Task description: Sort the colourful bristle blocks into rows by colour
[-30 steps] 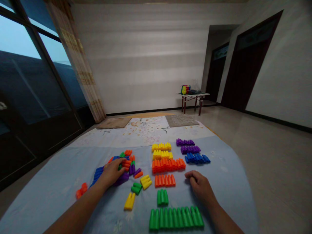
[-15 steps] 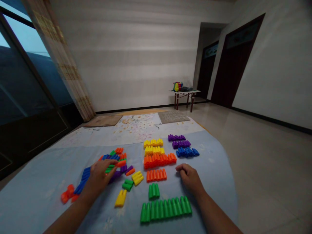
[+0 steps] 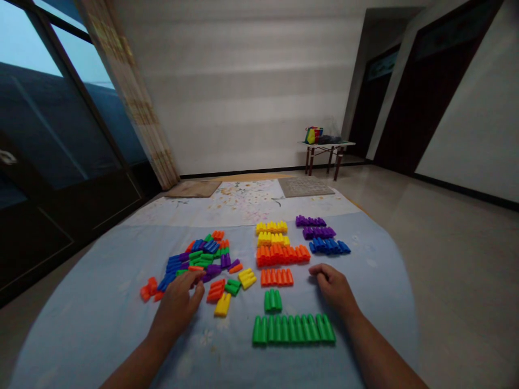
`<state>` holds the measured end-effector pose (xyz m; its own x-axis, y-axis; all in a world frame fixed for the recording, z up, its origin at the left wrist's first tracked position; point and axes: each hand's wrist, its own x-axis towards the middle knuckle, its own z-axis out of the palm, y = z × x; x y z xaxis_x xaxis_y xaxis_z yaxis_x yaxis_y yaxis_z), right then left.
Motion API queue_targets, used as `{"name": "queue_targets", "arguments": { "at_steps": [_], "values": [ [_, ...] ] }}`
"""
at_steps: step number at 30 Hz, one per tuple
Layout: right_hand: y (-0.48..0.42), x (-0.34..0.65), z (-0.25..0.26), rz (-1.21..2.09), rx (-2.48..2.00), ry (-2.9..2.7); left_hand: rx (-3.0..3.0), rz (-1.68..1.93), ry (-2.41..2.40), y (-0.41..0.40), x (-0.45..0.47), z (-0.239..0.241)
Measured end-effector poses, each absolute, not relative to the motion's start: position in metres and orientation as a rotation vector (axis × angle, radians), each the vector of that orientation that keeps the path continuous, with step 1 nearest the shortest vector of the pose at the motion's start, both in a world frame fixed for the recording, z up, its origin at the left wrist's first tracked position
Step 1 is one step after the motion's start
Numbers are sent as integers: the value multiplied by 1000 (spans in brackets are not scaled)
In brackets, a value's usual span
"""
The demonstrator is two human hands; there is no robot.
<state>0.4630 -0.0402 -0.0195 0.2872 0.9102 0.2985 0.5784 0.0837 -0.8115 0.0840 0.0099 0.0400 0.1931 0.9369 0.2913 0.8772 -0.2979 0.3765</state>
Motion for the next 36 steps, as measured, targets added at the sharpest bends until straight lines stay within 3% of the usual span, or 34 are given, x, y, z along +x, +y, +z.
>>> {"name": "queue_targets", "arguments": {
  "at_steps": [6, 21, 28, 36],
  "values": [
    [-39, 464, -23, 437, -1611, -1393, 2016, 245, 2010, 0, 118, 49],
    [-39, 462, -17, 405, -1576, -1369, 2082, 61, 1794, 19, 94, 46],
    [-40, 462, -16, 407, -1559, -1354, 2135, 97, 1758, 25, 84, 40],
    [-40, 462, -13, 403, -1551, -1346, 2241, 448, 1507, 20, 133, 65]
  ]
}}
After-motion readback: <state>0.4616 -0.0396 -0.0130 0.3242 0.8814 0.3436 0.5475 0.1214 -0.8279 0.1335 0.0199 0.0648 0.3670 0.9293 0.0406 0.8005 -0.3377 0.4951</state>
